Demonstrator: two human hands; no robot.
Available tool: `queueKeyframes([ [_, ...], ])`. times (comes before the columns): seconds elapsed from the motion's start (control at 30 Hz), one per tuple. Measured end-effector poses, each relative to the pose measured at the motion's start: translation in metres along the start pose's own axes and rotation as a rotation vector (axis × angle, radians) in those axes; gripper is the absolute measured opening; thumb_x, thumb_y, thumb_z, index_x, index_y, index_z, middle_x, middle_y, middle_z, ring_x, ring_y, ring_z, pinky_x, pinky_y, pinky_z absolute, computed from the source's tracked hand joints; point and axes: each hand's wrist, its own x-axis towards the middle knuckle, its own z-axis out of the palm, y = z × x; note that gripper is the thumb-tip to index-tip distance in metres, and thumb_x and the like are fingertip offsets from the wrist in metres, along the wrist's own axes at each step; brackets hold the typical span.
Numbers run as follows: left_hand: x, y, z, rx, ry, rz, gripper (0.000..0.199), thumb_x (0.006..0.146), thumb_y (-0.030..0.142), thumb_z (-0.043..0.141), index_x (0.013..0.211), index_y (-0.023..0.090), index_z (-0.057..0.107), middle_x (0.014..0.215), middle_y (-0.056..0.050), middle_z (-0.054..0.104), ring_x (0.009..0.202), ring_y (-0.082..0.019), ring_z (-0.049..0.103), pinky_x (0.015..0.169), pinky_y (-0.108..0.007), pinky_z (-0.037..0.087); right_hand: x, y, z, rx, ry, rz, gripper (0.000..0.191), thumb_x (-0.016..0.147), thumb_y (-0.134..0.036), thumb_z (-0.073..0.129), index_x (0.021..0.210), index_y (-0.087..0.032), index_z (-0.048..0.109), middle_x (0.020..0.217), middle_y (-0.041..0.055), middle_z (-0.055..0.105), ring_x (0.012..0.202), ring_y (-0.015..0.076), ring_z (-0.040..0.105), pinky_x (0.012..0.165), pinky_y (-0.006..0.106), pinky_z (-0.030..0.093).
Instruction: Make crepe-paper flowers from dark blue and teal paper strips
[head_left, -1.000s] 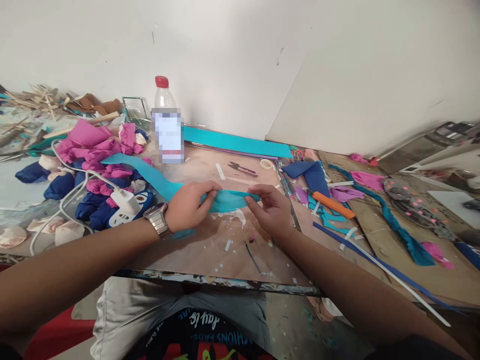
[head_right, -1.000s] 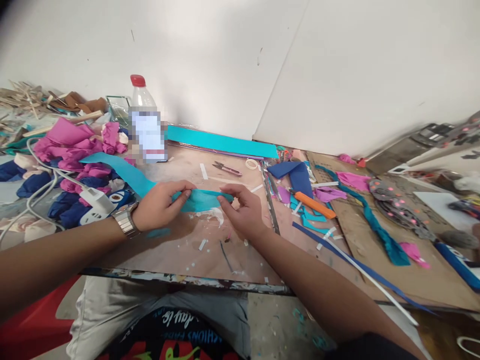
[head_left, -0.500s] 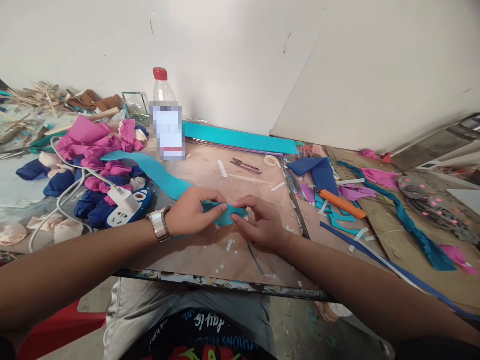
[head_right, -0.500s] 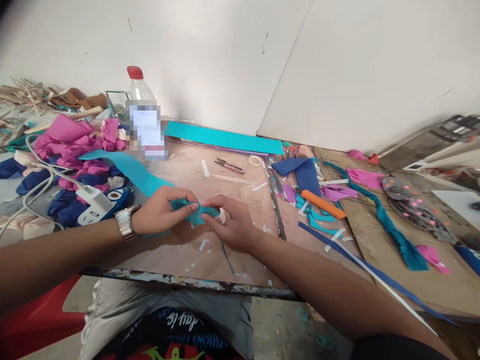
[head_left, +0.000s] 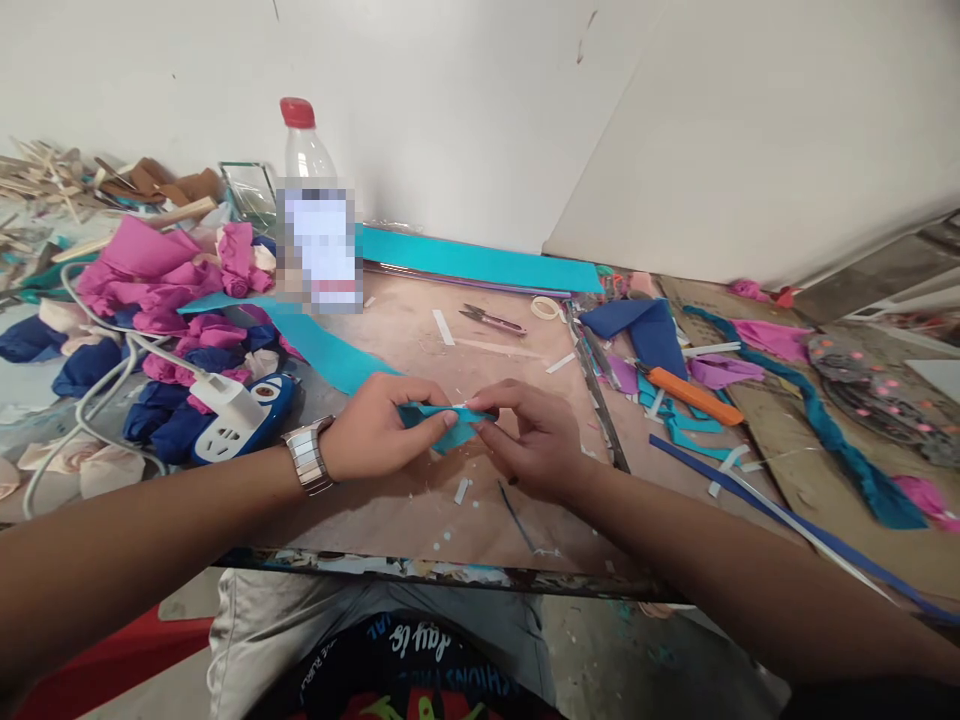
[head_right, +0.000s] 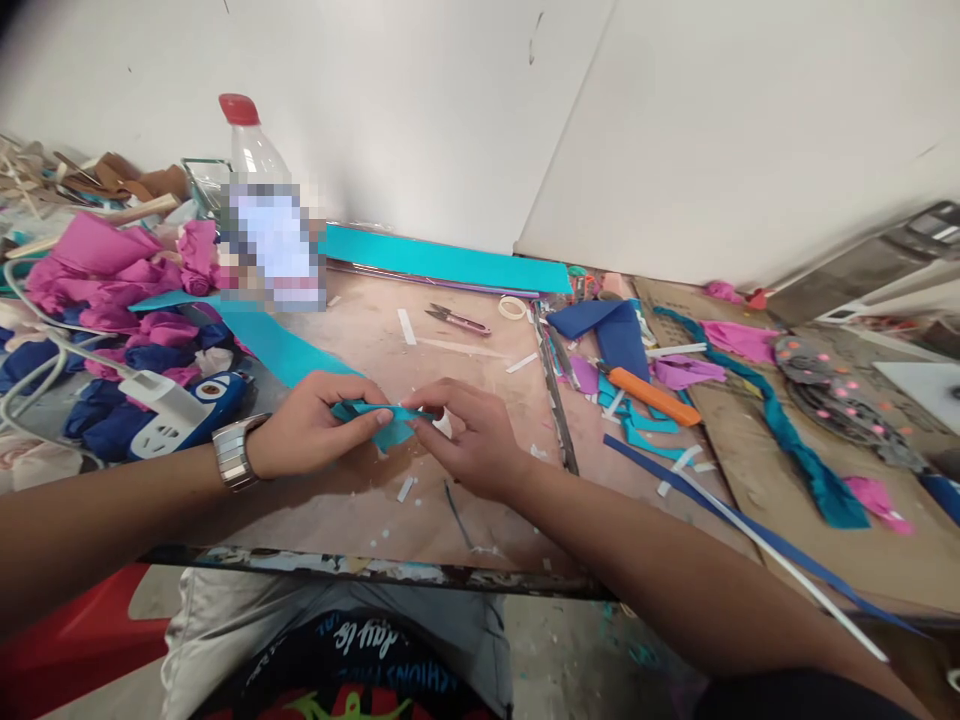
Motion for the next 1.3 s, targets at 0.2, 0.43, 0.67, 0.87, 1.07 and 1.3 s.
queueKeyframes([
  [0.2, -0.001, 0.000, 0.002, 0.004, 0.020, -0.014, 0.027, 0.094, 0.040, 0.063, 0.089, 0.017, 0.076, 0.079, -0.003, 0.077, 0.070, -0.016, 0.069, 0.065, -0.024, 0.050, 0.003, 0.001, -0.002, -0.035, -0.002, -0.040, 0.011, 0.094, -0.021, 0.066, 0.101, -0.025, 0.074, 0.093, 0.0051, 0.077, 0.083, 0.0170, 0.072, 0.073, 0.031, 0.059],
  [0.43, 0.001, -0.002, 0.001, 0.017, 0.094, 0.023, 0.026, 0.094, 0.039, 0.063, 0.089, 0.017, 0.076, 0.083, -0.002, 0.077, 0.075, -0.015, 0.067, 0.073, -0.026, 0.050, 0.012, -0.007, -0.002, -0.104, -0.049, -0.114, 0.010, 0.094, -0.019, 0.066, 0.101, -0.023, 0.073, 0.091, 0.0047, 0.076, 0.076, 0.0137, 0.069, 0.068, 0.027, 0.057],
  [0.67, 0.002, -0.003, -0.003, -0.059, 0.185, 0.044, 0.029, 0.095, 0.041, 0.063, 0.089, 0.016, 0.076, 0.086, -0.003, 0.077, 0.080, -0.017, 0.067, 0.079, -0.028, 0.052, 0.036, -0.023, -0.010, -0.242, -0.148, -0.092, 0.009, 0.095, -0.022, 0.066, 0.100, -0.022, 0.074, 0.086, 0.0020, 0.075, 0.073, 0.0134, 0.067, 0.068, 0.027, 0.054],
  [0.87, 0.003, -0.001, -0.004, -0.107, 0.227, 0.035, 0.032, 0.094, 0.044, 0.065, 0.090, 0.016, 0.078, 0.083, -0.004, 0.077, 0.078, -0.017, 0.066, 0.076, -0.029, 0.052, 0.036, -0.020, -0.004, -0.266, -0.039, -0.146, 0.007, 0.097, -0.023, 0.067, 0.099, -0.023, 0.073, 0.087, 0.0023, 0.076, 0.072, 0.0131, 0.067, 0.068, 0.026, 0.054],
  [1.07, 0.002, -0.003, -0.001, -0.120, 0.201, 0.055, 0.030, 0.096, 0.043, 0.063, 0.092, 0.017, 0.078, 0.085, -0.003, 0.078, 0.078, -0.017, 0.068, 0.077, -0.028, 0.052, 0.029, -0.012, 0.001, -0.293, -0.008, -0.188, 0.005, 0.099, -0.021, 0.064, 0.099, -0.022, 0.069, 0.090, 0.0038, 0.075, 0.081, 0.0151, 0.070, 0.073, 0.027, 0.056],
  [1.3, 0.001, -0.002, -0.001, -0.009, 0.225, 0.111, 0.027, 0.097, 0.040, 0.063, 0.095, 0.019, 0.079, 0.091, -0.002, 0.080, 0.080, -0.016, 0.070, 0.078, -0.027, 0.053, 0.024, -0.013, 0.006, -0.316, -0.002, -0.083, 0.005, 0.100, -0.021, 0.061, 0.096, -0.022, 0.064, 0.089, 0.0032, 0.070, 0.080, 0.0157, 0.065, 0.072, 0.028, 0.053],
])
